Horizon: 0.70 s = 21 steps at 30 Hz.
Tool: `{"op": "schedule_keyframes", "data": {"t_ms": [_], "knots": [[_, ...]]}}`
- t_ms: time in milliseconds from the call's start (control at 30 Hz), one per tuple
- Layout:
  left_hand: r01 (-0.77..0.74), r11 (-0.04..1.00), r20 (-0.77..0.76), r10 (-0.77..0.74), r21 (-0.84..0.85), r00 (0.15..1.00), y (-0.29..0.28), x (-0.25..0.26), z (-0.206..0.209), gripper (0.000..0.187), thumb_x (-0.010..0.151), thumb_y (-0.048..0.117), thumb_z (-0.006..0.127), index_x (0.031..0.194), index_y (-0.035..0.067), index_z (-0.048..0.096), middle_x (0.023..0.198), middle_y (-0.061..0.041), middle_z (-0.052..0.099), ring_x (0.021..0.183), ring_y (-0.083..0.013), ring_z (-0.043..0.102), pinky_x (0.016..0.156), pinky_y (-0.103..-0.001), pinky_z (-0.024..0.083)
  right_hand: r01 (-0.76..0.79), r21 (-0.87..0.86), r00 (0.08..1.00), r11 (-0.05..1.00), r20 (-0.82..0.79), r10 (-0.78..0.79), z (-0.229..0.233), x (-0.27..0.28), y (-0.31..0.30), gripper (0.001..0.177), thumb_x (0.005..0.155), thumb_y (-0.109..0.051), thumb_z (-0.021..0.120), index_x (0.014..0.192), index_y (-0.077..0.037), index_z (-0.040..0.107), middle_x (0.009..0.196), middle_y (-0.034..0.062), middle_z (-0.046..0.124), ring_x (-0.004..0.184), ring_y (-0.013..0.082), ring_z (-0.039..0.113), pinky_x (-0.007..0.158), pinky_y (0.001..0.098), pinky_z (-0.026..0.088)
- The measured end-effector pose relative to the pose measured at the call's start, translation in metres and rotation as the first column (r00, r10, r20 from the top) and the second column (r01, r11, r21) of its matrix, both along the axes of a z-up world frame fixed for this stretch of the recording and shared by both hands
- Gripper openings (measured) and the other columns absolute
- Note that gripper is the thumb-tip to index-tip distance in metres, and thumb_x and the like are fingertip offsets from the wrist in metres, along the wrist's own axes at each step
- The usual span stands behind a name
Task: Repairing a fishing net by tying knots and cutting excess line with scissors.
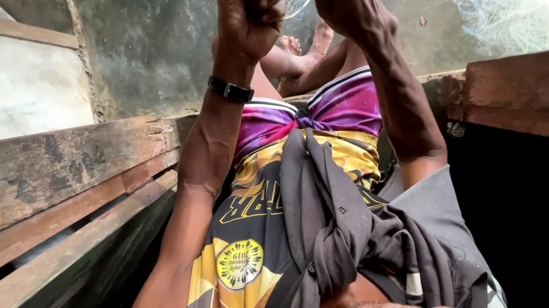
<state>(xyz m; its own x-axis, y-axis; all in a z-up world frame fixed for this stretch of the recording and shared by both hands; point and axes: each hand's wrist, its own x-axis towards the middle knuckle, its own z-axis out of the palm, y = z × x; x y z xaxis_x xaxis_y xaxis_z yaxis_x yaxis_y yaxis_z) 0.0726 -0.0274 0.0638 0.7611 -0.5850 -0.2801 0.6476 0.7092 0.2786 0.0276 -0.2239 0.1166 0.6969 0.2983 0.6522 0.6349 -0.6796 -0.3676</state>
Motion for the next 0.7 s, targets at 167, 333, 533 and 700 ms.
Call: {"op": "schedule_keyframes", "data": {"t_ms": [167, 333, 533, 700], "knots": [[0.004, 0.999, 0.013, -0.004, -0.034, 1.0, 0.001, -0.001, -0.004, 0.009, 0.095, 0.023, 0.074, 0.095, 0.015, 0.075, 0.079, 0.003, 0.076, 0.057, -0.0062, 0.042, 0.048, -0.022, 0.024, 0.063, 0.138, 0.998, 0.988, -0.021, -0.061, -0.007, -0.001, 0.01, 0.015, 0.114, -0.015, 0.056, 0.107, -0.003, 0.062, 0.105, 0.0156, 0.065, 0.091, 0.0328, 0.057, 0.076, 0.0447, 0.043], [0.002, 1.0, 0.002, -0.002, 0.0, 1.0, -0.002, -0.004, -0.002, 0.008, 0.094, 0.024, 0.075, 0.093, 0.016, 0.074, 0.078, 0.004, 0.075, 0.056, -0.0064, 0.041, 0.048, -0.022, 0.023, 0.069, 0.206, 0.997, 0.976, -0.055, -0.059, -0.01, -0.003, 0.012, 0.008, 0.111, -0.011, 0.064, 0.109, -0.003, 0.065, 0.107, 0.0144, 0.066, 0.094, 0.0318, 0.058, 0.078, 0.0443, 0.045], [0.006, 1.0, -0.004, -0.006, 0.0, 1.0, -0.004, -0.006, -0.005, 0.007, 0.093, 0.023, 0.076, 0.092, 0.017, 0.074, 0.08, 0.004, 0.076, 0.057, -0.0063, 0.043, 0.048, -0.022, 0.024, 0.066, 0.303, 0.997, 0.951, -0.065, -0.049, -0.007, -0.007, 0.014, 0.011, 0.111, -0.013, 0.065, 0.106, -0.003, 0.068, 0.106, 0.0144, 0.064, 0.092, 0.0309, 0.06, 0.076, 0.0435, 0.047], [0.011, 1.0, -0.016, -0.011, 0.006, 1.0, -0.005, -0.003, -0.007, 0.008, 0.094, 0.025, 0.074, 0.089, 0.019, 0.072, 0.078, 0.004, 0.076, 0.056, -0.0063, 0.043, 0.048, -0.022, 0.024, 0.05, 0.332, 0.998, 0.942, -0.045, -0.037, -0.005, -0.006, 0.013, 0.013, 0.111, -0.014, 0.064, 0.104, -0.003, 0.068, 0.103, 0.0133, 0.063, 0.088, 0.0289, 0.059, 0.074, 0.0422, 0.045]]}}
